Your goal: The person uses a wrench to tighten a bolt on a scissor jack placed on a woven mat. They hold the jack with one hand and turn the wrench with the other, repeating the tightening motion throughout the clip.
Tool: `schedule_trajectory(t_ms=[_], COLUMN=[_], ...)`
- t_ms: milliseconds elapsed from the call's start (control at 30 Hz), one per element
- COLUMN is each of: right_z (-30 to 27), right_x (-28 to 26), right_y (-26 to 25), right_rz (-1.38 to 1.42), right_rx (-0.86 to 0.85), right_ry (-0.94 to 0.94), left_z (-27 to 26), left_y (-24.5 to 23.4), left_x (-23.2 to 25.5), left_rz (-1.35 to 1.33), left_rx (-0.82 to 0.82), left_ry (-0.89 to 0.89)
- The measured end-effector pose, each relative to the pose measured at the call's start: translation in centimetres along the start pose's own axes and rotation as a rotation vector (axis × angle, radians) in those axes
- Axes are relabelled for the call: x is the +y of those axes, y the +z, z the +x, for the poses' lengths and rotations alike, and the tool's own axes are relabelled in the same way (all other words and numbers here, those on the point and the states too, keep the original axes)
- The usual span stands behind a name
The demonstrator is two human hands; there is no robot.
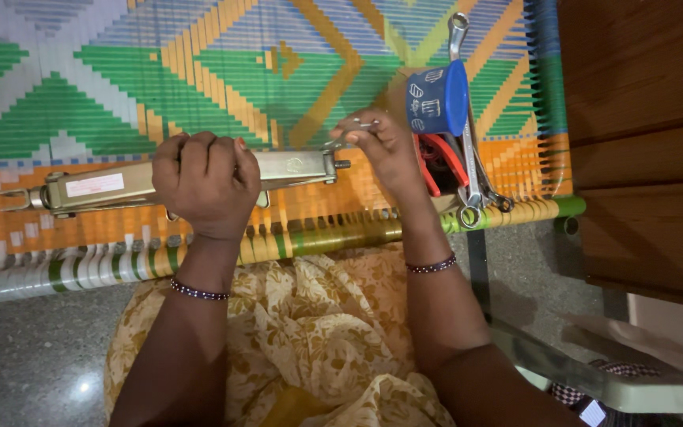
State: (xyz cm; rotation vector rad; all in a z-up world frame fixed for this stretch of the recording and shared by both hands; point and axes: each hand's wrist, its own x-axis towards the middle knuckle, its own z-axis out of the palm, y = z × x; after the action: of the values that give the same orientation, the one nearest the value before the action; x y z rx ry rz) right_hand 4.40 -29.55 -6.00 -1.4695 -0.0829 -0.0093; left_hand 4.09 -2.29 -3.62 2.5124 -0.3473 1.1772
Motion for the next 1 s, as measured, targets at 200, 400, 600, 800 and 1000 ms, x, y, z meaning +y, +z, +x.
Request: schedule_trajectory(t_ms=[200, 400, 600, 800, 1000], right_z=[0.1, -0.5, 0.0, 0.0, 0.1], right_x=[-2.3, -3.5, -1.8, -0.4, -0.9], right_y=[1.8, 2.8, 2.5, 1.7, 2.0], right_rz=[-0.286, -0.547, -0.387, -0.318, -0.316], right_rx=[-0.041, -0.082, -0.066, -0.035, -0.043], right_ry=[-0.062, -0.149, -0.105, -0.090, -0.159], left_z=[-0.1, -0.1, 0.1, 0.2, 0.0], left_y=[0.1, 0.1, 0.2, 0.2, 0.2], left_x=[0.0, -0.1, 0.0, -0.1, -0.2], left_rz=[0.006, 0.004, -0.028, -0.032, -0.036], left_rx=[0.000, 0.000, 0.011, 0.014, 0.010], left_ry=[0.000, 0.012, -0.002, 0.007, 0.002])
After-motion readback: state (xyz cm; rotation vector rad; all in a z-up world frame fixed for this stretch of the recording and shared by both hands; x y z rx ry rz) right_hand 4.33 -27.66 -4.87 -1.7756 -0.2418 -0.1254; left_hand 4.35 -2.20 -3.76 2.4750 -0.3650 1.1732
